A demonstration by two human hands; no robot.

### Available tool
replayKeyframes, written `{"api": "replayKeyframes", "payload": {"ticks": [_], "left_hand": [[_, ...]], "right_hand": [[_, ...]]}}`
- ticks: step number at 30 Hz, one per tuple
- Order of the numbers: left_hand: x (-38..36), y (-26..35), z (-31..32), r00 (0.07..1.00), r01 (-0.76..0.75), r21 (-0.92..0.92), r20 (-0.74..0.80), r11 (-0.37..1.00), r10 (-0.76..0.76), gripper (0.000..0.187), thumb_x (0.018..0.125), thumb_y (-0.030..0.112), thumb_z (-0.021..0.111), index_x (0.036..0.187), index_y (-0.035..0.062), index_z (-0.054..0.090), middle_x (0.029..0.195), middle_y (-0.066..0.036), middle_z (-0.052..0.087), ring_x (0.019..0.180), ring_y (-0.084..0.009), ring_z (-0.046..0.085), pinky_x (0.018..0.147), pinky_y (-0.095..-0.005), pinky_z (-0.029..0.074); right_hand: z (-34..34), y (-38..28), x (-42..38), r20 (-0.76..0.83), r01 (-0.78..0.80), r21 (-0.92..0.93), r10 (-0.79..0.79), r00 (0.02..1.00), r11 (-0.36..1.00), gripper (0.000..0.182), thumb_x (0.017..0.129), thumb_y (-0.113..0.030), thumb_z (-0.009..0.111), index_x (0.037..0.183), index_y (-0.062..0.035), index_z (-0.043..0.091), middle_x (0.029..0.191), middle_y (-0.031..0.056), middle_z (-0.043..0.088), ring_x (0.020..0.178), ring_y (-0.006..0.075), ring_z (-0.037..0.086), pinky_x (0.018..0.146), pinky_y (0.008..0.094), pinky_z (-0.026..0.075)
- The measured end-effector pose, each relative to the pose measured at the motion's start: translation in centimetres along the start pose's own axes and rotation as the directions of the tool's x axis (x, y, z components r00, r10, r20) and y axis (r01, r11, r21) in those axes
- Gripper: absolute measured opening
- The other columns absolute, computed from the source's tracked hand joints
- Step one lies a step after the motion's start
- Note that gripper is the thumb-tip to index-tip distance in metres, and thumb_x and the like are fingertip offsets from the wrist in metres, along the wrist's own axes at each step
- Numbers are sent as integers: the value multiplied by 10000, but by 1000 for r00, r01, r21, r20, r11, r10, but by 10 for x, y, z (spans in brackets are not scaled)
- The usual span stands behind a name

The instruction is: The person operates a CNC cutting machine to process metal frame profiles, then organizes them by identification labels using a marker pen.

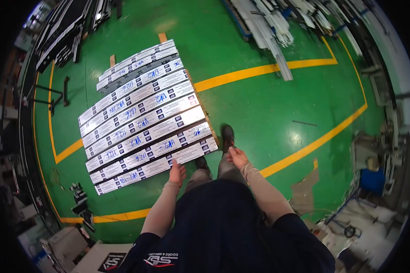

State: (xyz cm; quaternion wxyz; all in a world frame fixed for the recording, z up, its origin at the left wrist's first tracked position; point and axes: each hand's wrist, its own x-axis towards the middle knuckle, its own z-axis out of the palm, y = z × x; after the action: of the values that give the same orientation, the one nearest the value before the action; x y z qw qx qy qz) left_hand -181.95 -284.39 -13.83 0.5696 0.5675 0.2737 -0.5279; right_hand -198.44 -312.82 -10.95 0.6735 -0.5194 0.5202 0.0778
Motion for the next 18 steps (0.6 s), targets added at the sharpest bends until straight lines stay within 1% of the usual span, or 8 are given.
{"api": "replayKeyframes", "payload": {"ticks": [3, 7, 10, 11, 13, 14, 16, 18], "left_hand": [[19, -9, 18, 991, 38, -424, -102, 905, -89, 1135, 809, 827, 366, 1516, 11, 16, 1573, -249, 66, 1466, -357, 98, 1163, -490, 118], [71, -43, 36, 923, 46, -604, -279, 796, -266, 1134, 800, 840, 352, 1520, 24, 35, 1573, -245, 76, 1461, -359, 121, 1166, -488, 111], [130, -77, 51, 865, -23, -779, -330, 626, -379, 1138, 786, 859, 321, 1523, 29, 66, 1583, -202, 106, 1442, -348, 184, 1161, -496, 122], [156, -84, 59, 868, -71, -837, -320, 543, -379, 1135, 784, 864, 299, 1522, 29, 81, 1584, -185, 118, 1435, -338, 200, 1158, -498, 130], [189, -100, 75, 871, -151, -913, -304, 378, -386, 1133, 779, 875, 254, 1520, 30, 111, 1587, -153, 142, 1422, -319, 231, 1152, -501, 146], [206, -102, 84, 890, -174, -934, -284, 311, -355, 1113, 781, 873, 242, 1520, 48, 132, 1583, -136, 163, 1415, -315, 248, 1145, -508, 162], [225, -95, 107, 921, -211, -961, -256, 177, -292, 1077, 786, 868, 217, 1521, 82, 174, 1575, -102, 206, 1400, -307, 283, 1133, -521, 193], [247, -105, 115, 943, -331, -935, -333, 131, 9, 929, 839, 812, 194, 1501, 165, 280, 1530, -72, 312, 1359, -324, 351, 1107, -537, 258]], "right_hand": [[3, -49, 82, 72, 44, -94, -37, 997, 995, 494, 951, -508, 518, 1154, -67, 610, 925, 54, 682, 751, 135, 632, 662, 279, 495], [26, -84, 213, 202, 241, -366, -176, 963, 899, 523, 932, -471, 558, 1226, -39, 572, 996, 107, 689, 852, 213, 661, 744, 335, 527], [56, -143, 267, 349, 401, -634, -218, 911, 662, 529, 878, -422, 613, 1210, -15, 555, 1008, 169, 677, 929, 335, 641, 833, 392, 505], [69, -159, 291, 429, 415, -728, -108, 897, 546, 625, 844, -420, 643, 1298, -17, 496, 1188, 200, 606, 1096, 357, 579, 937, 410, 468], [93, -163, 331, 553, 566, -749, -144, 820, 344, 688, 820, -429, 665, 1336, -16, 472, 1273, 202, 543, 1169, 355, 530, 989, 408, 437], [103, -165, 348, 610, 630, -738, -161, 776, 241, 720, 808, -433, 677, 1354, -16, 460, 1316, 204, 512, 1205, 355, 505, 1016, 407, 422], [119, -163, 374, 673, 667, -727, -27, 739, 161, 796, 791, -448, 690, 1407, -28, 411, 1367, 189, 465, 1268, 337, 444, 1079, 406, 363], [128, -150, 390, 724, 724, -689, -25, 690, 36, 809, 787, -453, 695, 1413, -32, 404, 1376, 183, 459, 1287, 324, 427, 1088, 413, 348]]}}
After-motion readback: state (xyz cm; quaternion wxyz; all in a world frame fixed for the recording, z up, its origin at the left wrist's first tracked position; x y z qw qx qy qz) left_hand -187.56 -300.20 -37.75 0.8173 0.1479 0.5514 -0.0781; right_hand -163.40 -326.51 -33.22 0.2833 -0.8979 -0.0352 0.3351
